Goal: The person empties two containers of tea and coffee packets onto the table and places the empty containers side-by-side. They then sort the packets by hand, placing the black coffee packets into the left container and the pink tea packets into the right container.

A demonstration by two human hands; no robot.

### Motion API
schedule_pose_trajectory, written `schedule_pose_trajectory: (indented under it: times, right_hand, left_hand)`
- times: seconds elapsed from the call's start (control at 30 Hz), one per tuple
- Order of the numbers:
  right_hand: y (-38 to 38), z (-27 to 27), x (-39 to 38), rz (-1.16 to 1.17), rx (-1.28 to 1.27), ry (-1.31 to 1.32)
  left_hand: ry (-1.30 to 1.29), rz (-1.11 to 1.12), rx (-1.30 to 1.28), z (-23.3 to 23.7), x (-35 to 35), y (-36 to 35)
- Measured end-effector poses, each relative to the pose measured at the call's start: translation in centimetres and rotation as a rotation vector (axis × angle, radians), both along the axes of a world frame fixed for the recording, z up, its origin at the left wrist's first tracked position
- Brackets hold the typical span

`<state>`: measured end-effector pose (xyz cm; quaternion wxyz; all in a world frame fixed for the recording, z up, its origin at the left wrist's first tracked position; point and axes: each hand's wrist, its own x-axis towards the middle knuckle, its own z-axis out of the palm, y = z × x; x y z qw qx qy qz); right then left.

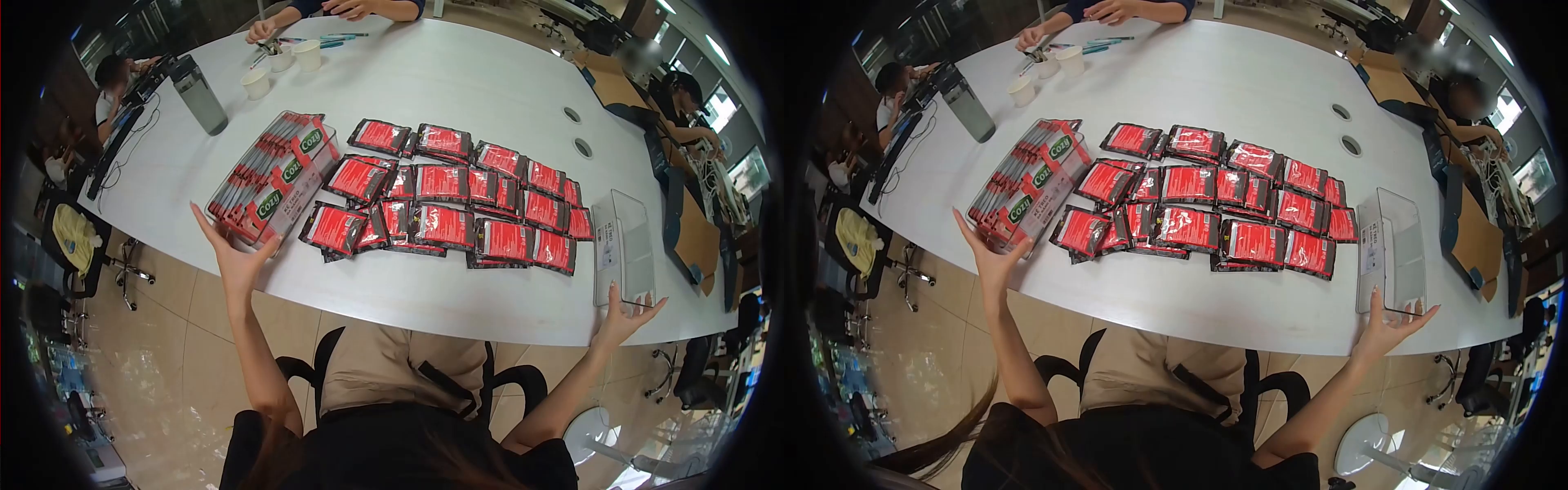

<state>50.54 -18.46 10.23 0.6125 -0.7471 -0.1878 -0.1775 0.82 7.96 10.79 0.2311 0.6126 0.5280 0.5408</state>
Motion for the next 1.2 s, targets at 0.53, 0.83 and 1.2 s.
schedule_pose_trajectory:
  times: [0.53,0.83,1.2]
  right_hand:
    - [0.1,-0.4,0.6,-0.015,-0.161,-0.144]
    - [0.0,-0.1,0.2,-0.014,-0.211,-0.232]
    - [0.1,0.6,-0.5,-0.05,-0.235,-0.188]
  left_hand:
    - [0.295,-0.18,0.745,8.5,12.6,-0.8]
    - [0.455,-0.408,0.867,7.4,22.4,-2.2]
    - [0.629,-0.481,0.975,6.4,24.0,-1.8]
